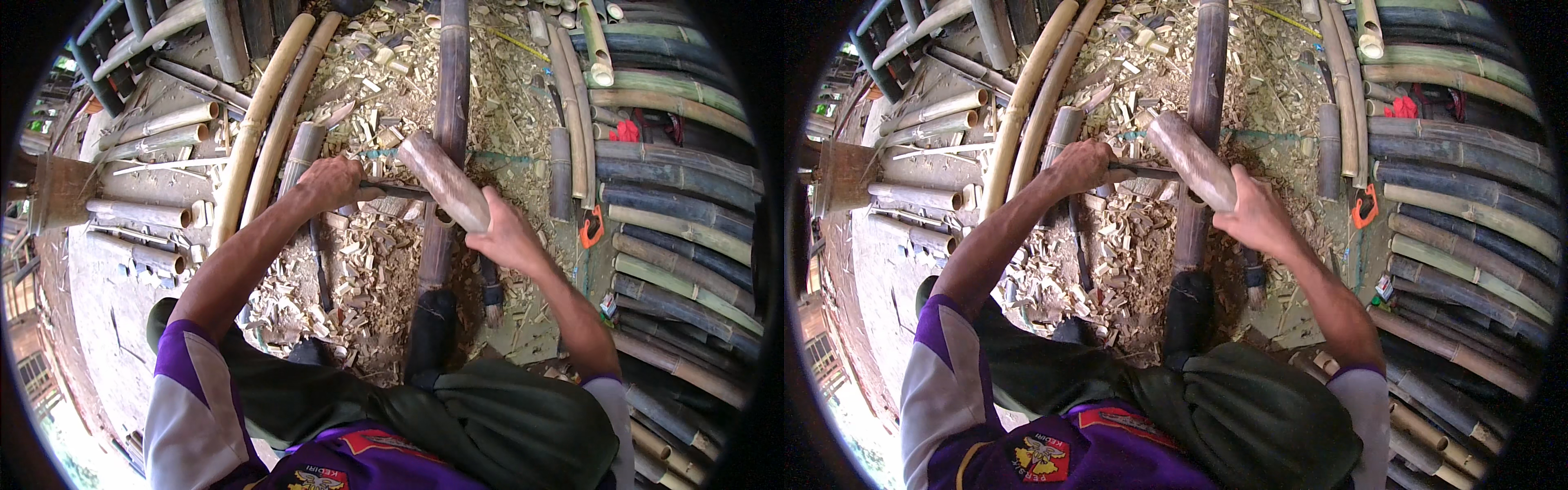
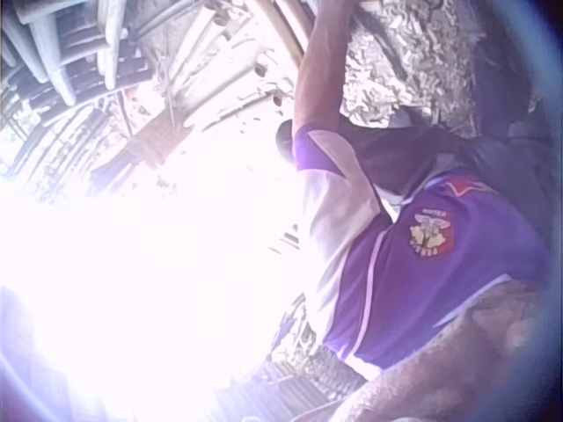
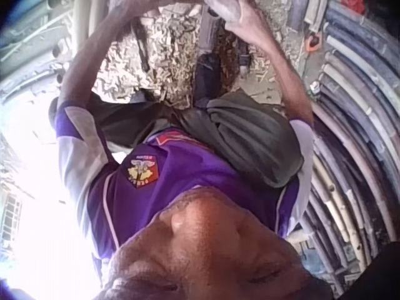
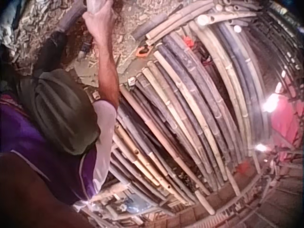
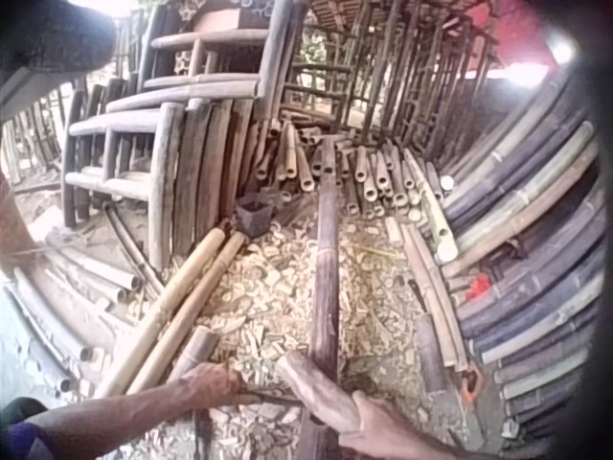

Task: The person sits on the floor and uses a knife and a wooden mallet to shape the end of a bamboo pole. They repeatedly strike the knife with the mallet to hollow and smooth the bamboo, then inspect the opening by inserting a smaller bamboo piece.

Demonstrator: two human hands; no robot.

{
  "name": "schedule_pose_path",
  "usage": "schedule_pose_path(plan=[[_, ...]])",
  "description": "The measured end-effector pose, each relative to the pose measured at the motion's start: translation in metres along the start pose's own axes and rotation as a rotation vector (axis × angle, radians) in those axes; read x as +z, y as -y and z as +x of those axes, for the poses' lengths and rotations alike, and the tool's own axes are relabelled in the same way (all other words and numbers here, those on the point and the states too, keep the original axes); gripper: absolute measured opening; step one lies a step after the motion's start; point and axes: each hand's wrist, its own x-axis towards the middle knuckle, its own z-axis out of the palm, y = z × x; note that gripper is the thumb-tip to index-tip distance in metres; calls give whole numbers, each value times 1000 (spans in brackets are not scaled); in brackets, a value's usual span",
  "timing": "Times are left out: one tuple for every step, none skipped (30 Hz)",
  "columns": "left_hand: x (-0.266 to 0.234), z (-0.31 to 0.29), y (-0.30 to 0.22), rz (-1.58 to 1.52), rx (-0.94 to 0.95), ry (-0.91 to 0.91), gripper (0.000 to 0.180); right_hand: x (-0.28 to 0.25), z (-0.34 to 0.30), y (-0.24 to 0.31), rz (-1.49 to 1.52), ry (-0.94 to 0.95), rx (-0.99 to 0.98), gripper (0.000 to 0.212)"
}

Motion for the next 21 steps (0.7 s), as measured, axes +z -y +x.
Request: schedule_pose_path(plan=[[-4,0,-2,14,-28,64,73,-10,5,2,8,18,-25,68],[-1,1,0,6,0,12,71,-16,6,1,16,36,-49,68],[5,1,5,-2,23,-37,70,-15,3,-1,35,-110,-139,67],[10,1,10,-11,45,-86,68,-14,5,-2,172,-138,-200,68],[15,1,15,-1,53,-93,67,-13,10,-3,310,-165,-261,69],[15,2,15,9,67,-102,66,-14,12,-2,445,-197,-318,70],[16,3,15,20,80,-111,65,-4,11,3,397,-264,-227,70],[17,4,14,26,53,-40,64,5,6,9,358,-243,-109,69],[17,6,10,35,29,26,62,6,9,5,182,-105,-125,70],[14,9,6,46,10,91,60,10,11,-4,5,27,-135,71],[15,4,2,90,65,57,58,16,13,-21,-26,-90,-187,74],[21,-5,2,136,105,26,57,7,11,-19,14,-27,-161,75],[31,-16,7,65,172,-63,58,-7,6,-10,56,39,-138,76],[37,-23,16,111,256,-114,56,-15,5,-6,97,105,-115,77],[38,-26,6,173,359,-61,62,-16,-3,-13,166,59,-106,78],[41,-34,-3,232,450,-1,69,-13,-8,-22,306,52,-125,81],[43,-40,-12,163,519,-92,69,-11,-12,-33,446,44,-141,84],[46,-42,-19,93,523,-142,68,-9,-16,-39,585,31,-162,87],[44,-35,-23,13,371,-51,67,-6,-22,-43,688,-19,-179,79],[41,-26,-26,-65,219,40,66,-6,-27,-47,704,-52,-150,78],[36,-19,-34,-94,120,-11,51,-7,-35,-52,718,-87,-108,78]])
